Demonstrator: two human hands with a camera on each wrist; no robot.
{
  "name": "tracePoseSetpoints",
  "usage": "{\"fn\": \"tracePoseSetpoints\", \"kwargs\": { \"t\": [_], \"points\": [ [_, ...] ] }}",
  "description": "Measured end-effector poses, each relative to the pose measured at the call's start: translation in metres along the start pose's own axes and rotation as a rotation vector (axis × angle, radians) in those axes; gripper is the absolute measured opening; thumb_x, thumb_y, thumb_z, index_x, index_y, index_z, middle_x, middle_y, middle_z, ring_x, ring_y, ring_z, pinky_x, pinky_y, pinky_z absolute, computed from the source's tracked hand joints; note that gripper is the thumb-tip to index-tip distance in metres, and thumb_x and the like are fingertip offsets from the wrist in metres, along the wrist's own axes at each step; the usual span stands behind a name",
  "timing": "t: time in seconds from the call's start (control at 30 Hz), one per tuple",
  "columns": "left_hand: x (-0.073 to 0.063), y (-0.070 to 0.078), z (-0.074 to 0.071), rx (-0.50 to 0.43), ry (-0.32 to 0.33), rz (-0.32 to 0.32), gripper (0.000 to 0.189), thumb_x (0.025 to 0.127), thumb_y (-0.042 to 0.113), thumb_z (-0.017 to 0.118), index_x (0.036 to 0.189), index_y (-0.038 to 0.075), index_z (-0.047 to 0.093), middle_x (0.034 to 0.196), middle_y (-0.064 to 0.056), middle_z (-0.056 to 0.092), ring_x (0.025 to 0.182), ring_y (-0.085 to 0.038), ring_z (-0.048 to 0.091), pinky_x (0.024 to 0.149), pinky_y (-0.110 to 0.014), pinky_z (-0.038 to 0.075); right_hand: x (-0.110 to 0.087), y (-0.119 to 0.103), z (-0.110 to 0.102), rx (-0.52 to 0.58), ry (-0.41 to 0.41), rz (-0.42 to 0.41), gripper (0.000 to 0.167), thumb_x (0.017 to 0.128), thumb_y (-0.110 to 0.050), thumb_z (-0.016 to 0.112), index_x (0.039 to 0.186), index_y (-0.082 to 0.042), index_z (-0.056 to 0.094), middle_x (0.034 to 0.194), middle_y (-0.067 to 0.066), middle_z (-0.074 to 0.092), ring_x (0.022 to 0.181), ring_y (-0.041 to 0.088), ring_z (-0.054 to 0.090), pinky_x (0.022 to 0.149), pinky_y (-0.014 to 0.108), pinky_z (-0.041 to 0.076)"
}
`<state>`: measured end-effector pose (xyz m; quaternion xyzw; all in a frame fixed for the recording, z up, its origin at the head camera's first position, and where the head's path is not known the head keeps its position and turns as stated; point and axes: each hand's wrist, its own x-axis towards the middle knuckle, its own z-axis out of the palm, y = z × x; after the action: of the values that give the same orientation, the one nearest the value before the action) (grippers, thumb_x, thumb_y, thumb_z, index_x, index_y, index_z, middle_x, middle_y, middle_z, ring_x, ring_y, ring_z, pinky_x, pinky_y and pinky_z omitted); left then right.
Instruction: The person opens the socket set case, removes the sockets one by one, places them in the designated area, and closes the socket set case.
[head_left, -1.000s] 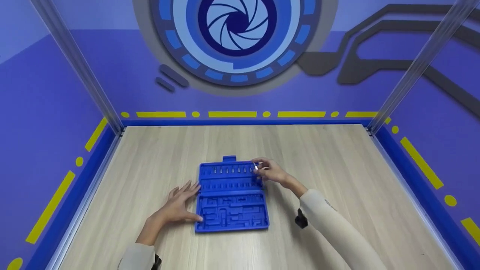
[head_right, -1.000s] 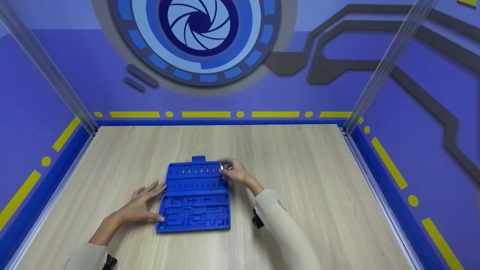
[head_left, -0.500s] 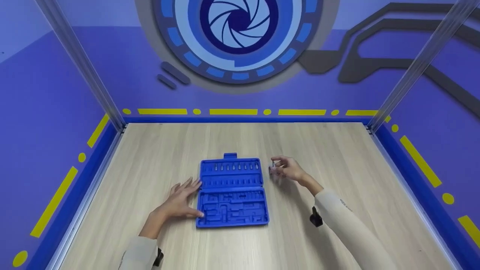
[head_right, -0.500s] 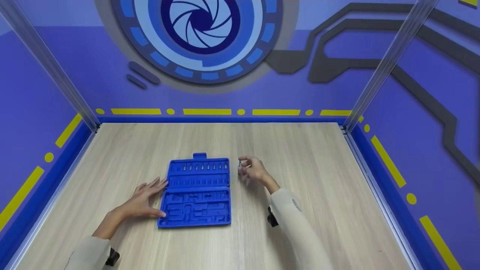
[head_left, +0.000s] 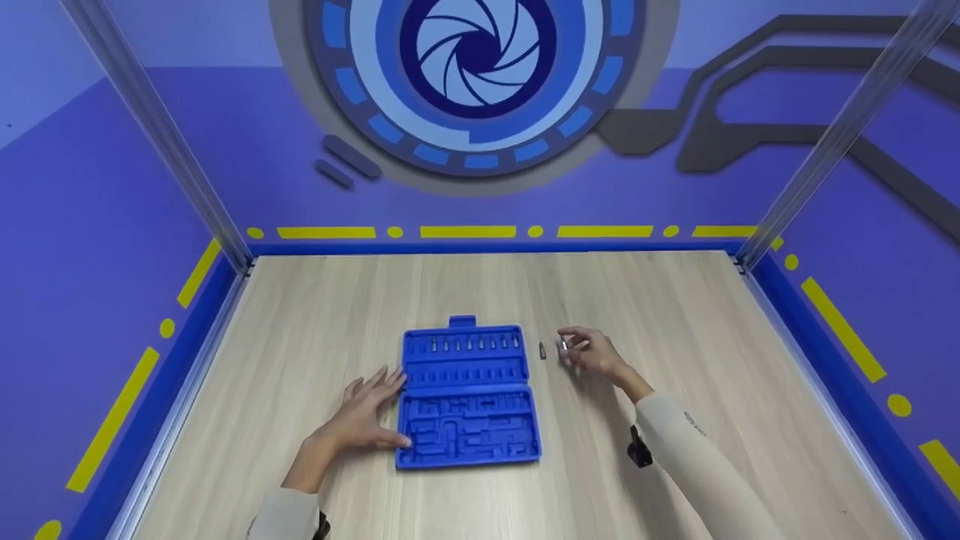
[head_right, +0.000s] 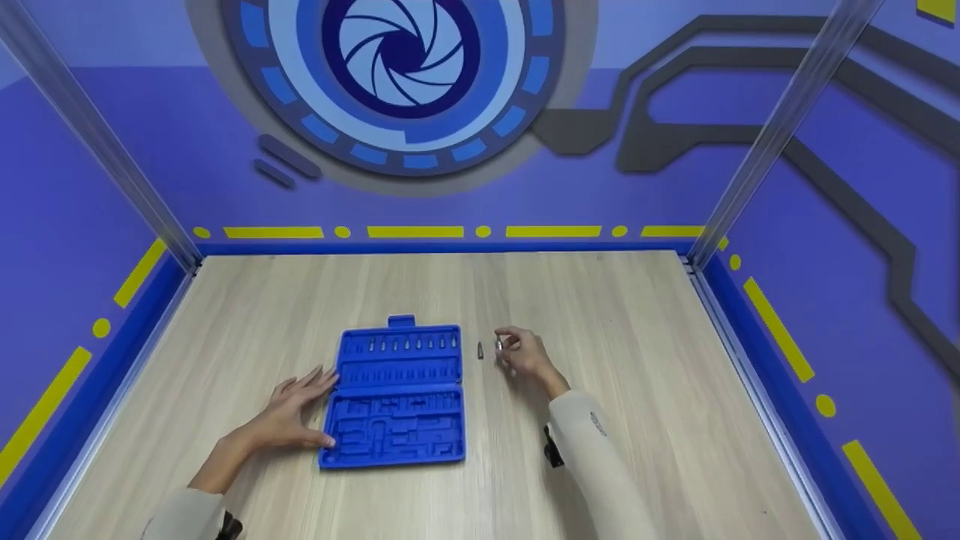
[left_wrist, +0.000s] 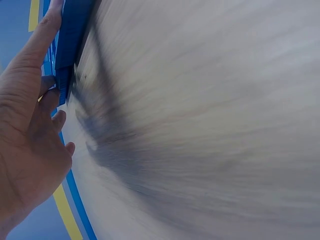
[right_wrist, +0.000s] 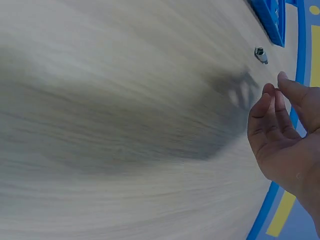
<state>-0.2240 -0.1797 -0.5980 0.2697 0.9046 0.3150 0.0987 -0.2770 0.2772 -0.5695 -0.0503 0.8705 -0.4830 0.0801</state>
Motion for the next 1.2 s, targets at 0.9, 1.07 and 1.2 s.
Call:
{"fn": "tracePoseSetpoints", "kwargs": {
  "t": [0.9,1.07,1.2],
  "points": [
    [-0.004,-0.001,0.0,-0.008,0.01,0.012,0.12,0.064,0.049,0.093,0.156,-0.003,0.035,0.164,-0.026,0.03,0.153,-0.054,0.019,0.119,-0.075,0.007,0.008,0.018,0.017,-0.114,0.012,-0.069,0.037,0.091,0.004,0.07,0.126,0.015,0.063,0.092,0.018,0.067,0.079,0.015,0.058,0.059,0.016,0.044],
    [-0.003,-0.001,-0.001,-0.013,-0.005,-0.005,0.121,0.065,0.05,0.093,0.156,-0.002,0.034,0.165,-0.025,0.029,0.154,-0.052,0.018,0.12,-0.075,0.006,0.012,0.017,0.017,-0.142,0.002,-0.072,0.038,0.092,0.001,0.071,0.127,0.014,0.063,0.093,0.018,0.068,0.08,0.016,0.058,0.063,0.017,0.044],
    [-0.001,0.001,-0.002,-0.012,0.001,-0.004,0.12,0.065,0.05,0.093,0.156,-0.002,0.035,0.165,-0.025,0.03,0.154,-0.051,0.019,0.12,-0.074,0.007,0.015,0.017,0.016,-0.167,0.011,-0.095,0.038,0.091,0.001,0.072,0.126,0.013,0.064,0.091,0.017,0.068,0.078,0.017,0.057,0.062,0.019,0.043]
  ]
}}
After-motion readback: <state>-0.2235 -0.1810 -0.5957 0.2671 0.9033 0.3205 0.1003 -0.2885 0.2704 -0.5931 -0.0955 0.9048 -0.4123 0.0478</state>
